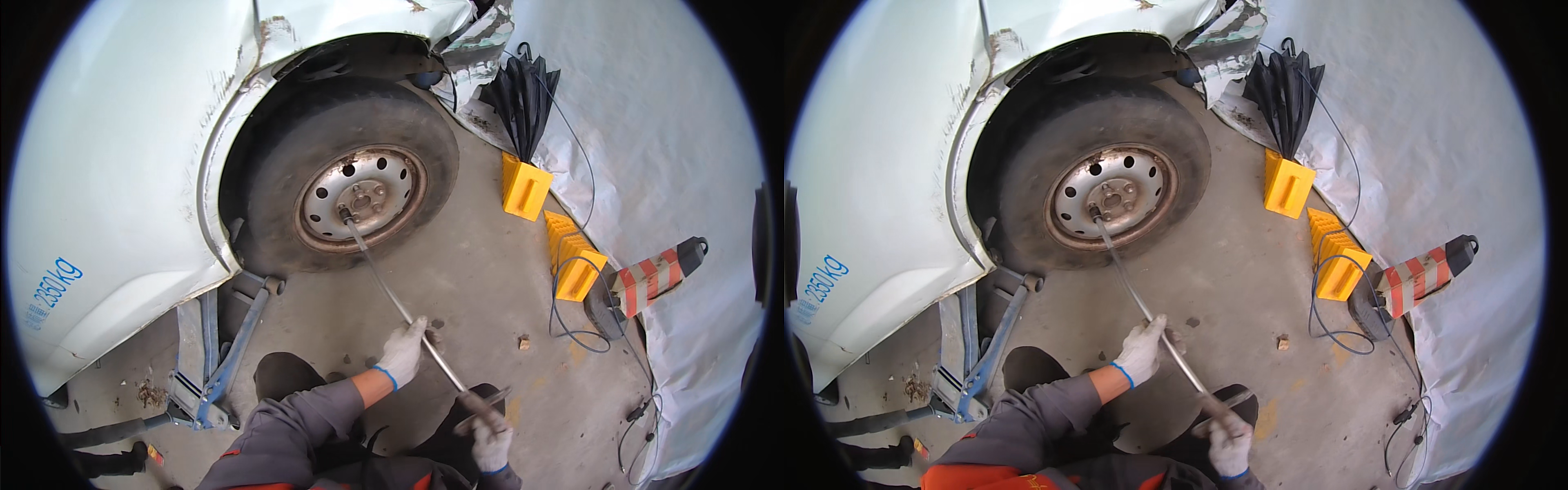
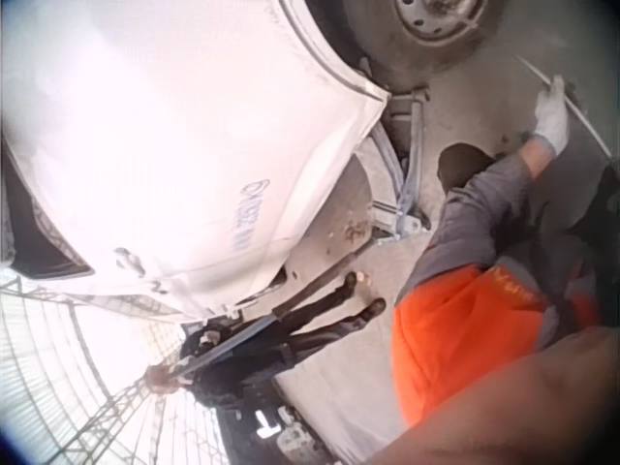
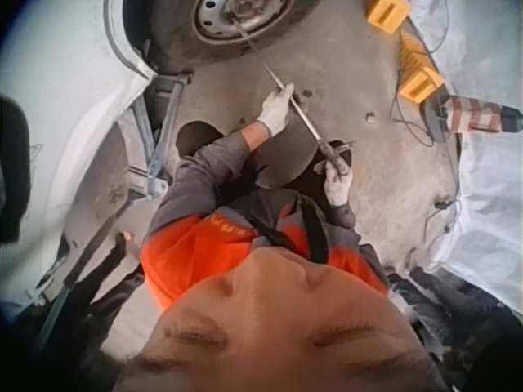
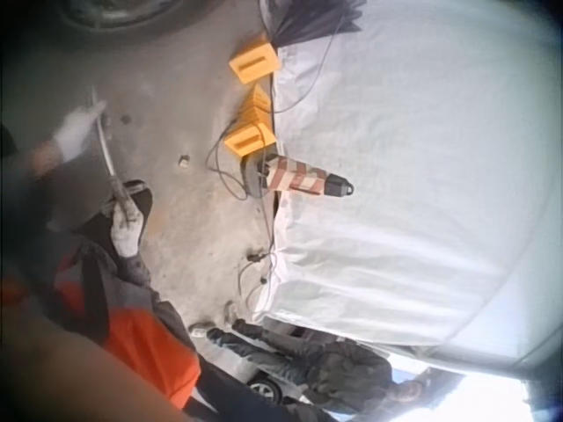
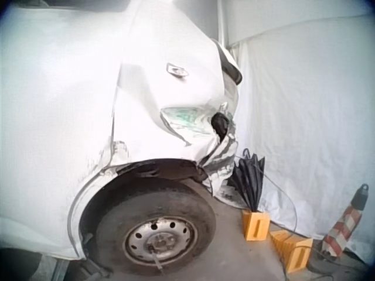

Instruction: The person removes a damaged tire from a white van using a lug wrench, then mounts a spare tire onto the hub. They hand-tighten the lug nuts and then use the lug wrench to fully tighten them in sequence.

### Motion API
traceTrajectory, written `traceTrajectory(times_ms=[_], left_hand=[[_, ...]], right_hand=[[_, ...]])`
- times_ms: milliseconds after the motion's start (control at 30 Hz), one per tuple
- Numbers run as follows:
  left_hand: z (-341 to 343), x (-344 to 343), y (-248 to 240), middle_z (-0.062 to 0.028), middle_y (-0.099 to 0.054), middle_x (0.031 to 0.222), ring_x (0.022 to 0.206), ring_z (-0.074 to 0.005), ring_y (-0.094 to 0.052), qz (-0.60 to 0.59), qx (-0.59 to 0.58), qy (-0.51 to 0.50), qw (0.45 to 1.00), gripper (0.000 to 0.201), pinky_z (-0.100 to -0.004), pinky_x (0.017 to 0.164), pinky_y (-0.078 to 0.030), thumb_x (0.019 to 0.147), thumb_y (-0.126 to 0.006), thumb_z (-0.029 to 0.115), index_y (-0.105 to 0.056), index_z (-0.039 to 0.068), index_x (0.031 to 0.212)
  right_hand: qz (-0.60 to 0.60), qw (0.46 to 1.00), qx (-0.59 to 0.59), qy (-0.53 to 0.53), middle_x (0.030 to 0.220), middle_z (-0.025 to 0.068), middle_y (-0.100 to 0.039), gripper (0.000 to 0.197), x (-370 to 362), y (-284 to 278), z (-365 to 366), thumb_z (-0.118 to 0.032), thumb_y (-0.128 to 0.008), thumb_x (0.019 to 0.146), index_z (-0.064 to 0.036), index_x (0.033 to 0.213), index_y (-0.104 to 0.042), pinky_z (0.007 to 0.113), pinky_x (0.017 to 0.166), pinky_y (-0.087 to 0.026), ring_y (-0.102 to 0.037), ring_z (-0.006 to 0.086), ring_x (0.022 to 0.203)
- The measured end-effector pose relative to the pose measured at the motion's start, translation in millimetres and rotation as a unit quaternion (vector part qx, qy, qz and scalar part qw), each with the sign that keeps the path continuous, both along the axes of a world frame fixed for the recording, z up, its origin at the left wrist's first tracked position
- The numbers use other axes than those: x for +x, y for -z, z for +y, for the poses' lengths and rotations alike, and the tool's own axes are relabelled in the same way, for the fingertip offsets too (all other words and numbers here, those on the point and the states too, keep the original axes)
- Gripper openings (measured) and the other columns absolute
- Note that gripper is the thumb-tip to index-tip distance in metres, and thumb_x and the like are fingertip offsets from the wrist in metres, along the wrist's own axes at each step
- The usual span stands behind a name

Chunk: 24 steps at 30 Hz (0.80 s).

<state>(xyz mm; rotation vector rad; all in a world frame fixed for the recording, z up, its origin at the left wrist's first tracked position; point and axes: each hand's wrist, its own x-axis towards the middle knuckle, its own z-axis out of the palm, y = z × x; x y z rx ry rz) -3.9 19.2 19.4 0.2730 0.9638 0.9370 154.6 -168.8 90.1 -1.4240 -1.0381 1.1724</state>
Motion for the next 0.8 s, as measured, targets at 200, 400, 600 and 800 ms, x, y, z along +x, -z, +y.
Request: traceTrajectory(times_ms=[200,400,600,800], left_hand=[[2.0,10.9,8.3,-0.0129,-0.062,0.085,0.066,-0.0281,-0.065,0.036,-0.069,-0.035,0.996,0.022,-0.0451,0.061,-0.060,0.103,-0.056,0.022,-0.048,0.003,0.110],[1.2,5.5,5.5,-0.0106,-0.059,0.081,0.063,-0.0281,-0.062,0.013,-0.023,-0.026,0.999,0.019,-0.0478,0.062,-0.059,0.103,-0.055,0.019,-0.048,0.003,0.109],[11.3,12.5,-8.2,-0.0104,-0.058,0.081,0.062,-0.0288,-0.061,0.008,-0.058,-0.031,0.998,0.019,-0.0500,0.062,-0.060,0.103,-0.055,0.018,-0.046,0.004,0.112],[17.3,2.8,1.2,-0.0090,-0.056,0.080,0.061,-0.0266,-0.059,0.011,-0.050,-0.050,0.997,0.017,-0.0496,0.062,-0.060,0.103,-0.056,0.019,-0.047,0.006,0.108]], right_hand=[[-0.218,0.951,-0.113,-0.186,0.097,0.0139,-0.073,0.031,0.3,93.8,-37.6,0.002,-0.057,0.090,0.0056,0.120,-0.066,0.030,0.072,-0.056,-0.071,0.0188,0.082],[-0.229,0.968,0.066,-0.076,0.141,0.0189,-0.059,0.045,4.6,37.2,-18.2,0.009,-0.047,0.090,0.0040,0.133,-0.059,0.029,0.096,-0.052,-0.063,0.0239,0.123],[-0.308,0.898,-0.017,-0.315,0.114,0.0187,-0.070,0.033,-7.1,66.8,-30.0,-0.013,-0.067,0.091,-0.0040,0.123,-0.068,0.037,0.088,-0.055,-0.069,0.0316,0.103],[-0.302,0.948,0.097,0.027,0.099,0.0181,-0.070,0.037,12.0,17.1,9.1,0.003,-0.054,0.086,-0.0023,0.120,-0.065,0.039,0.075,-0.058,-0.069,0.0358,0.087]])
